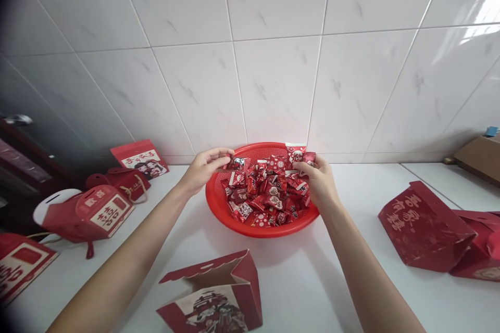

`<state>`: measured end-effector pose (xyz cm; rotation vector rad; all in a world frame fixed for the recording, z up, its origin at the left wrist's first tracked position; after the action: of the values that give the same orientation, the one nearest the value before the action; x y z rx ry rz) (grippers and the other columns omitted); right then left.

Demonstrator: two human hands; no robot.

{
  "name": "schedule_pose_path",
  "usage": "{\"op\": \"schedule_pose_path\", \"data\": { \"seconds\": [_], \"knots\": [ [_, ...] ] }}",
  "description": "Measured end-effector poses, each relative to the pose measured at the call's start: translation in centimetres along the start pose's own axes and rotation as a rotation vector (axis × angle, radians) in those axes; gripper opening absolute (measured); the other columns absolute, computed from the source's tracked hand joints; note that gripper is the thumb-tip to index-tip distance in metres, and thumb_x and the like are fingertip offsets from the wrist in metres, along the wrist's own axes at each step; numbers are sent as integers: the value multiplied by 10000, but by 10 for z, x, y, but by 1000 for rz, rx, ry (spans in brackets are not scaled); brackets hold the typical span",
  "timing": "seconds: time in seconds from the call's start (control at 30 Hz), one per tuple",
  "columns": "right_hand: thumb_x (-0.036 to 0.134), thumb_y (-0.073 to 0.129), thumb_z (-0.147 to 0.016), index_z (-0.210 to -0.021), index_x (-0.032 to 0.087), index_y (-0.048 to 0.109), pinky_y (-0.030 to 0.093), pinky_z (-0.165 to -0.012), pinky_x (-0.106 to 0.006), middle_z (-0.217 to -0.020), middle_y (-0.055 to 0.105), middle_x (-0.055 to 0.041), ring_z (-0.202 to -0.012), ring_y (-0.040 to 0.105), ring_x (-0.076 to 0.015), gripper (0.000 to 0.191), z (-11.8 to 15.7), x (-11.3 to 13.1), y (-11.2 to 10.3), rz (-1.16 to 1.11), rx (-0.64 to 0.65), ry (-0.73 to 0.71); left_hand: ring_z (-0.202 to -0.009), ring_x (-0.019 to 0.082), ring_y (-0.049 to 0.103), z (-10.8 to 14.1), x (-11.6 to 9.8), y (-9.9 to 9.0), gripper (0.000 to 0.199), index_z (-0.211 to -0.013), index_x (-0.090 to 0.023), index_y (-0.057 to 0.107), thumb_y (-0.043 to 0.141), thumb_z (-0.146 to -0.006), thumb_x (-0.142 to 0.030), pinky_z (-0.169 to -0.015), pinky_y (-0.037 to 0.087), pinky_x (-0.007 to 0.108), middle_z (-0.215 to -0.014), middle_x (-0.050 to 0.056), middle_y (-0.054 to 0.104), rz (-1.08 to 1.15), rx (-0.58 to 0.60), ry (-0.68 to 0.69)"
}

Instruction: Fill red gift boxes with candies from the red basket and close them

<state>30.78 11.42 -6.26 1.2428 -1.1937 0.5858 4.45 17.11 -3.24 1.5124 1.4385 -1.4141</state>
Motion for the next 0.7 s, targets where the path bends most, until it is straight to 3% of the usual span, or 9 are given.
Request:
{"op": "schedule_pose_path", "data": {
  "seconds": [0.23,0.37,0.53,0.7],
  "knots": [
    [252,905,-497,-638,212,652,558,-550,-266,-647,688,13,-599,646,-151,292,10,7,10,-3,81,6,-747,149,628,31,-9,-9,425,-1024,-153,735,776,-719,-446,-781,556,307,-791,2,643,-11,-37,70],
    [259,930,-489,-656,204,691,561,-594,-251,-707,706,5,-653,643,-137,297,23,15,24,-59,165,93,-737,135,621,47,-16,-10,392,-1049,-152,731,740,-755,-412,-765,539,283,-815,-2,618,-25,-41,96],
    [261,936,-523,-721,227,738,598,-668,-296,-789,726,1,-722,664,-163,282,48,21,42,-111,253,132,-761,142,612,61,-25,-4,333,-1055,-157,734,717,-790,-358,-755,520,277,-820,7,622,-31,-69,120],
    [278,927,-600,-660,223,662,614,-723,-334,-804,724,-2,-744,695,-182,277,66,16,54,-125,321,168,-787,152,631,72,-37,6,274,-1028,-162,739,731,-804,-321,-755,536,275,-847,24,664,24,-84,161]
  ]
}}
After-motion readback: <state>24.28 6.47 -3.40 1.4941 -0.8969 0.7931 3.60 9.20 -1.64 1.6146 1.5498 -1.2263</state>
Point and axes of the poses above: each hand's wrist, its own z-axis away from the middle knuckle, its own y-axis out of the palm, x = y × z, the point moved 4 cm from there along -z, towards the middle knuckle
